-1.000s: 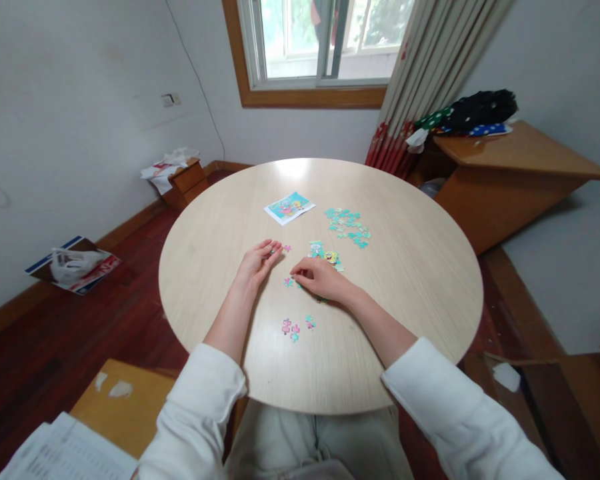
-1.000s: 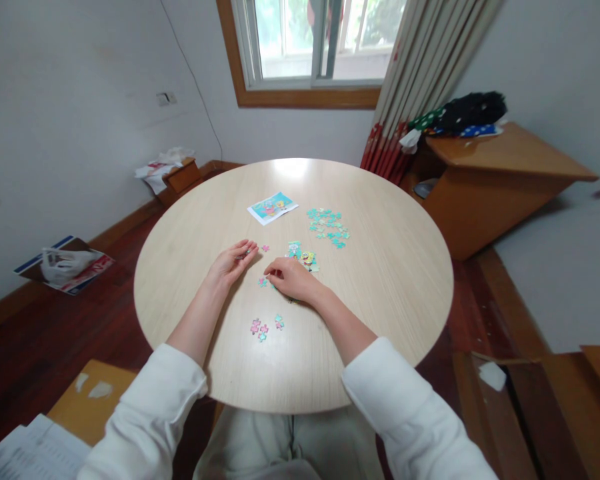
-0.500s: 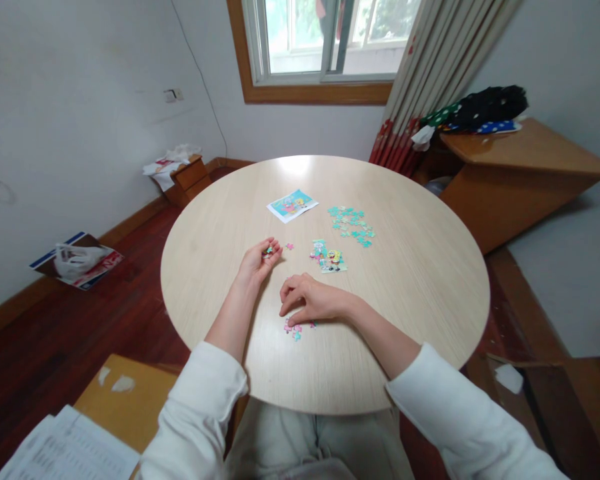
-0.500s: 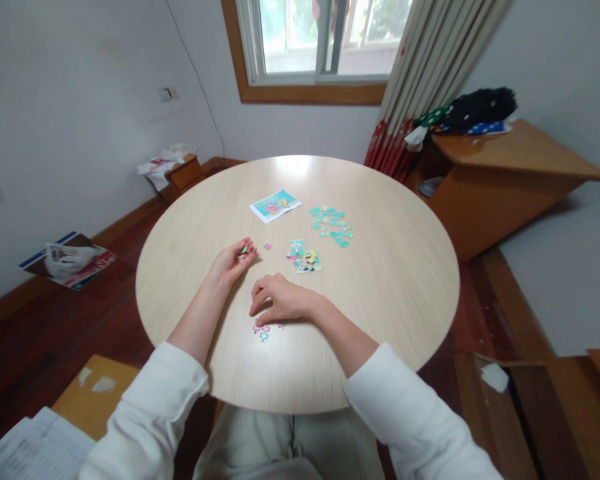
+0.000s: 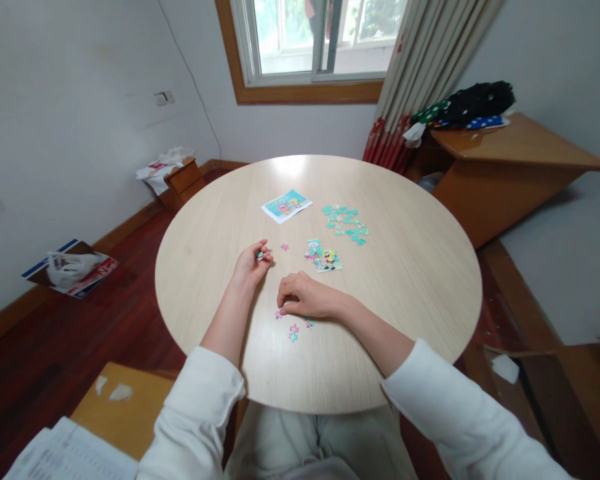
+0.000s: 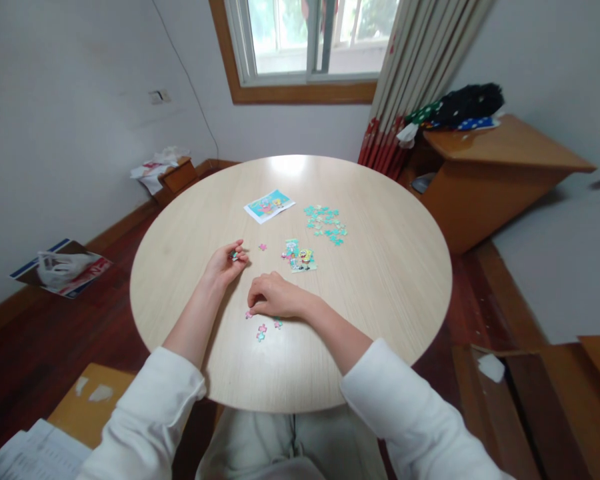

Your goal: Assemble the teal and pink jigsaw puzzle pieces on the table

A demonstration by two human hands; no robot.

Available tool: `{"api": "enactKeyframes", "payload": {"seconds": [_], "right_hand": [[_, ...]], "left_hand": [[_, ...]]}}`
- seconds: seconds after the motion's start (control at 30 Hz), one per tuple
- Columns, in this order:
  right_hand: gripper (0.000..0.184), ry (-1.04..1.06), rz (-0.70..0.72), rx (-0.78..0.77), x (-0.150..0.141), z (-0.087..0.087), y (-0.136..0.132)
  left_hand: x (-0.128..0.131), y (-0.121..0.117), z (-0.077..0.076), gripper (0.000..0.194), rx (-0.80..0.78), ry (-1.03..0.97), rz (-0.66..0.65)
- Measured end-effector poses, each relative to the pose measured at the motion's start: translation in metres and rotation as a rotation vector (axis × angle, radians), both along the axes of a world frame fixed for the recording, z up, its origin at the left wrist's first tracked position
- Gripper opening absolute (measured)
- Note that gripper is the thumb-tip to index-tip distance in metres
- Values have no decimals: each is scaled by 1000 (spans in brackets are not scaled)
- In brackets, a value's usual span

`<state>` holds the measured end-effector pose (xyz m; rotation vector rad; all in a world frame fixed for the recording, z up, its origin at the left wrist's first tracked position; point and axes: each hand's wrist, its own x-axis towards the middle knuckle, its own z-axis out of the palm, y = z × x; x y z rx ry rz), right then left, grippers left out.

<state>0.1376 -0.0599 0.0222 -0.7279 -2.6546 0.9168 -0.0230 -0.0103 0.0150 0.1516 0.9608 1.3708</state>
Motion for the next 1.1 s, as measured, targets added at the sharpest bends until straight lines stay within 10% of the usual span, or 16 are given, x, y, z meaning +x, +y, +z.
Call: {"api": "enactKeyframes", "payload": {"seconds": [0.47, 0.73, 1.1], "right_hand": [[12, -8, -10, -37, 1, 1, 2], [8, 48, -51, -361, 1, -2, 0], [17, 638, -503, -353, 1, -13, 19]], "left_hand": [[1, -1, 3, 17, -13, -22, 7], [3, -2, 2, 16, -5, 2, 8], [6, -8, 0, 9, 124, 178, -232]]}}
